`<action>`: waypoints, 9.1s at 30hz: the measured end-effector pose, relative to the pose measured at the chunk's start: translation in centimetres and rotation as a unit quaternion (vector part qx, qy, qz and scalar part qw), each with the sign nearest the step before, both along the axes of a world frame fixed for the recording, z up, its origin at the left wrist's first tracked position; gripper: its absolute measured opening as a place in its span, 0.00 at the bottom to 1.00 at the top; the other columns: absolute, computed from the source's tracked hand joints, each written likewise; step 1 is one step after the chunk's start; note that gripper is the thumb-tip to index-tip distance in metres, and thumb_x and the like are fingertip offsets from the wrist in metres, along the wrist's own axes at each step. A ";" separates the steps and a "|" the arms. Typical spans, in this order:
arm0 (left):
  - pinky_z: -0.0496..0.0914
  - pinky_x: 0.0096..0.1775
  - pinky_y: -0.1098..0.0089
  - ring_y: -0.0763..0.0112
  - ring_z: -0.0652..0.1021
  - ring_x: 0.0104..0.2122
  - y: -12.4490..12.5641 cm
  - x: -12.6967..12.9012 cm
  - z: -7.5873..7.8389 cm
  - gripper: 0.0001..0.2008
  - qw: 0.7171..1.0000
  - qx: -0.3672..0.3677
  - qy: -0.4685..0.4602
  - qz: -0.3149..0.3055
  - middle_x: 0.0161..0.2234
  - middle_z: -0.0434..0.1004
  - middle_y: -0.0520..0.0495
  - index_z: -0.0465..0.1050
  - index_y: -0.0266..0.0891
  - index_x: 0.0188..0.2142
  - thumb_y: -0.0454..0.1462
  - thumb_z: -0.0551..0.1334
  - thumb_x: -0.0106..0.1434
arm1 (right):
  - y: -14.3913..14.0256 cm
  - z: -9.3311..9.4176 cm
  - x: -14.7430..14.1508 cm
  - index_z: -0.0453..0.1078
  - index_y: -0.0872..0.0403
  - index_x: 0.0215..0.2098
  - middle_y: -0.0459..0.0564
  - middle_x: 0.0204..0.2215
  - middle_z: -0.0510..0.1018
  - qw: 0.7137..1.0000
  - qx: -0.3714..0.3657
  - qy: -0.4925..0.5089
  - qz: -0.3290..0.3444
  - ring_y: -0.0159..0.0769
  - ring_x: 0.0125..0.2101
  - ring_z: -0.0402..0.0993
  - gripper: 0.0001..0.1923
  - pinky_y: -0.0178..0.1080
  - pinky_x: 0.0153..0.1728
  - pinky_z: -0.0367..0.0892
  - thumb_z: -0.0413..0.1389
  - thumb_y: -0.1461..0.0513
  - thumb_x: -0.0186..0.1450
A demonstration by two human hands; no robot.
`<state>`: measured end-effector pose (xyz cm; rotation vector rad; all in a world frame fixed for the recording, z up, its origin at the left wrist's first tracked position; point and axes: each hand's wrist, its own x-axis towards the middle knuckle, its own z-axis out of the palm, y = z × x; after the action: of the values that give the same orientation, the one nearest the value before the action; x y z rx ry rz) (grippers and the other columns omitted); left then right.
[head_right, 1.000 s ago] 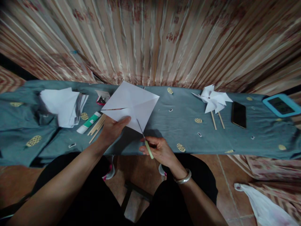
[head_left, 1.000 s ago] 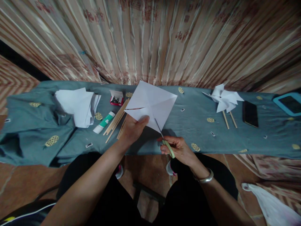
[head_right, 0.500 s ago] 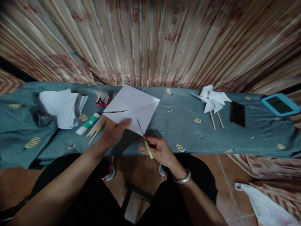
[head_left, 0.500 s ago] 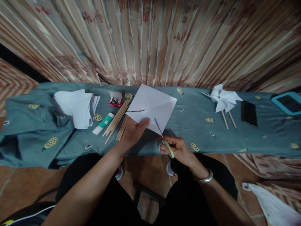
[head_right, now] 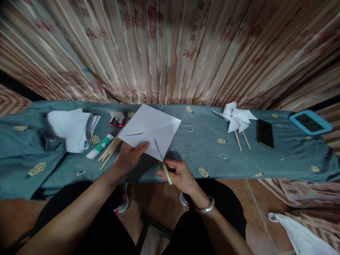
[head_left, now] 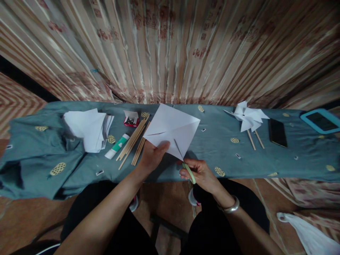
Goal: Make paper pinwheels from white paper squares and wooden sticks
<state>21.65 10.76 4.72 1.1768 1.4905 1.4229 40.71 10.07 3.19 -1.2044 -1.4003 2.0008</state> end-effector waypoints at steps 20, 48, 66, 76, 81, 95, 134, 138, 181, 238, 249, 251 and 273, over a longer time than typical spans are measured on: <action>0.72 0.48 0.57 0.54 0.79 0.42 -0.4 -0.1 -0.2 0.17 1.000 -0.024 0.000 0.001 0.40 0.81 0.41 0.72 0.39 0.40 0.42 0.64 0.51 | 0.0 0.1 -0.1 0.68 0.56 0.24 0.41 0.19 0.70 0.999 0.031 0.005 0.006 0.26 0.21 0.66 0.21 0.30 0.23 0.63 0.69 0.49 0.50; 0.73 0.47 0.56 0.55 0.80 0.42 -0.7 0.7 -0.4 0.17 0.998 -0.039 -0.055 -0.016 0.37 0.82 0.43 0.75 0.39 0.41 0.41 0.64 0.51 | 0.0 -0.2 -0.1 0.75 0.55 0.29 0.42 0.19 0.71 0.999 0.041 0.010 -0.002 0.28 0.21 0.65 0.19 0.30 0.22 0.60 0.68 0.49 0.51; 0.73 0.46 0.58 0.55 0.80 0.42 -0.7 0.6 -0.6 0.16 0.998 -0.038 -0.040 -0.006 0.38 0.82 0.42 0.75 0.39 0.40 0.42 0.65 0.51 | 0.0 0.2 -0.2 0.73 0.56 0.27 0.42 0.19 0.73 1.000 0.026 0.006 -0.012 0.27 0.21 0.66 0.22 0.30 0.22 0.61 0.69 0.48 0.47; 0.72 0.47 0.57 0.54 0.80 0.43 -0.7 0.7 -0.2 0.17 0.998 -0.045 -0.045 -0.002 0.37 0.82 0.42 0.75 0.38 0.39 0.42 0.65 0.51 | -0.1 0.1 -0.2 0.75 0.55 0.30 0.42 0.19 0.73 1.000 0.016 0.008 -0.018 0.27 0.21 0.67 0.21 0.30 0.22 0.62 0.69 0.49 0.48; 0.72 0.47 0.57 0.55 0.80 0.42 -0.7 0.6 -0.3 0.16 0.998 -0.048 -0.041 -0.002 0.38 0.82 0.42 0.74 0.39 0.39 0.42 0.64 0.51 | 0.0 0.3 -0.3 0.75 0.56 0.28 0.41 0.18 0.72 1.000 0.009 0.003 -0.021 0.26 0.20 0.65 0.21 0.29 0.21 0.60 0.69 0.49 0.47; 0.71 0.48 0.62 0.58 0.79 0.42 -0.4 -0.4 -0.1 0.15 0.991 -0.009 -0.122 0.047 0.38 0.81 0.47 0.76 0.40 0.37 0.37 0.70 0.47 | -0.3 0.1 1.4 0.71 0.56 0.39 0.40 0.22 0.66 0.991 0.077 -0.042 0.097 0.26 0.22 0.59 0.24 0.32 0.24 0.56 0.63 0.46 0.56; 0.69 0.53 0.56 0.58 0.76 0.49 -1.9 1.8 0.3 0.18 0.870 -0.095 -0.441 -0.202 0.46 0.80 0.46 0.78 0.41 0.39 0.45 0.72 0.50 | 3.7 0.0 2.0 0.72 0.51 0.29 0.40 0.24 0.79 0.908 0.033 0.156 -0.388 0.32 0.25 0.72 0.17 0.39 0.34 0.69 0.71 0.59 0.43; 0.69 0.54 0.55 0.56 0.74 0.52 -2.1 3.3 0.2 0.24 0.883 -0.116 -0.436 -0.127 0.50 0.77 0.43 0.73 0.41 0.48 0.43 0.71 0.52 | 3.1 -0.1 0.7 0.72 0.51 0.31 0.40 0.25 0.78 0.926 0.061 0.117 -0.354 0.30 0.25 0.70 0.19 0.36 0.31 0.67 0.71 0.57 0.44; 0.76 0.44 0.68 0.68 0.80 0.40 -0.1 0.0 1.6 0.10 0.917 -0.094 -0.385 0.053 0.42 0.81 0.46 0.72 0.38 0.46 0.38 0.58 0.67 | 0.0 1.1 2.3 0.72 0.57 0.42 0.49 0.27 0.77 0.988 0.073 0.020 0.131 0.31 0.26 0.71 0.26 0.33 0.27 0.64 0.60 0.44 0.59; 0.74 0.47 0.71 0.72 0.81 0.40 0.2 -0.2 1.8 0.12 0.894 -0.082 -0.434 0.068 0.41 0.82 0.48 0.72 0.39 0.49 0.33 0.56 0.69 | -0.1 0.0 2.1 0.72 0.56 0.38 0.41 0.22 0.74 0.995 -0.016 0.048 0.086 0.25 0.22 0.69 0.20 0.30 0.24 0.63 0.68 0.53 0.54; 0.75 0.44 0.74 0.74 0.81 0.38 0.1 -0.2 1.7 0.10 0.898 -0.083 -0.428 0.060 0.40 0.82 0.49 0.72 0.38 0.47 0.34 0.56 0.69 | -0.2 0.1 1.9 0.72 0.56 0.36 0.40 0.21 0.73 0.995 -0.044 0.056 0.073 0.24 0.21 0.70 0.20 0.29 0.25 0.67 0.68 0.53 0.53; 0.75 0.44 0.74 0.74 0.81 0.38 0.1 -0.1 1.7 0.10 0.897 -0.086 -0.430 0.055 0.40 0.82 0.49 0.72 0.37 0.47 0.34 0.55 0.69 | -0.2 0.0 2.0 0.72 0.56 0.37 0.40 0.21 0.73 0.995 -0.035 0.053 0.074 0.25 0.21 0.71 0.20 0.29 0.25 0.67 0.68 0.52 0.53; 0.75 0.46 0.73 0.75 0.81 0.36 -0.2 0.5 2.1 0.12 0.894 -0.103 -0.432 0.066 0.39 0.82 0.48 0.72 0.37 0.50 0.32 0.55 0.69 | -0.2 0.1 1.8 0.73 0.56 0.35 0.40 0.21 0.74 0.996 -0.034 0.059 0.050 0.24 0.20 0.71 0.21 0.30 0.24 0.69 0.69 0.52 0.51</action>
<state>22.15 10.58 6.82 0.2174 1.0357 1.5319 42.49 9.83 3.28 -1.0438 -1.3685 2.1667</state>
